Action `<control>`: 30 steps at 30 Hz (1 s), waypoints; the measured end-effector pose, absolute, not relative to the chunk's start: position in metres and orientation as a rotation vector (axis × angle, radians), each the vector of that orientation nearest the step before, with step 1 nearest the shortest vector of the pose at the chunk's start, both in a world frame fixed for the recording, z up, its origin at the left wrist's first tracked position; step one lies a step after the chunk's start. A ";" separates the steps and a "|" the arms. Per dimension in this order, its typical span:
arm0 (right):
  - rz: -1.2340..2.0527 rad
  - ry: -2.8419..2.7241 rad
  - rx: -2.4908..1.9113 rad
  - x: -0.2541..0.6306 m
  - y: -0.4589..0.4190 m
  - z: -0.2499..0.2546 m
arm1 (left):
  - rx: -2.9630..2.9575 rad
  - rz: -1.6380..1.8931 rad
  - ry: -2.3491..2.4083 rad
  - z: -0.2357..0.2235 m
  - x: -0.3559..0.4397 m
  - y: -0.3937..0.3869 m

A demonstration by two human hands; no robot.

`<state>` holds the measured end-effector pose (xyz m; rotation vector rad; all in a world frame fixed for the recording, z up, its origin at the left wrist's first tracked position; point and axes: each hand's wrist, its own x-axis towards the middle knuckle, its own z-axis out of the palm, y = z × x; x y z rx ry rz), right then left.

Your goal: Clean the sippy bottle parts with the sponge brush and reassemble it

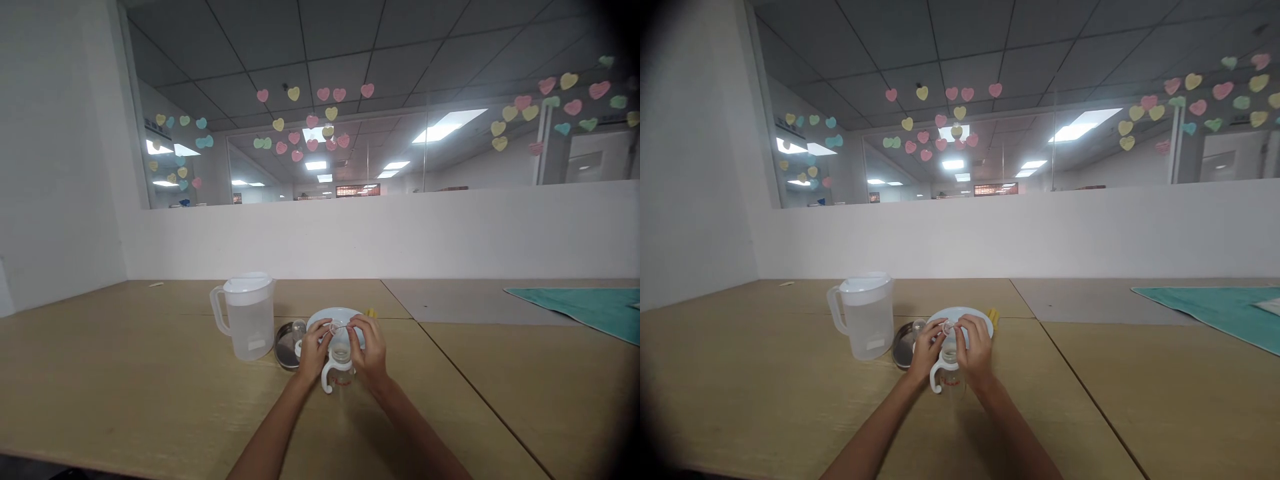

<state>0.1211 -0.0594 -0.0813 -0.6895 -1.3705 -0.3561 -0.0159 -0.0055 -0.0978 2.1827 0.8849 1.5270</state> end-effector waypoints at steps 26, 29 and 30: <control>-0.125 -1.619 -0.962 0.125 -0.042 -0.085 | 2.381 1.451 0.877 -0.097 -0.016 -0.007; -0.222 -1.649 -1.005 0.128 -0.038 -0.090 | 2.387 1.453 0.875 -0.098 -0.016 -0.005; -0.244 -1.658 -1.018 0.129 -0.037 -0.091 | 2.390 1.455 0.870 -0.098 -0.017 -0.005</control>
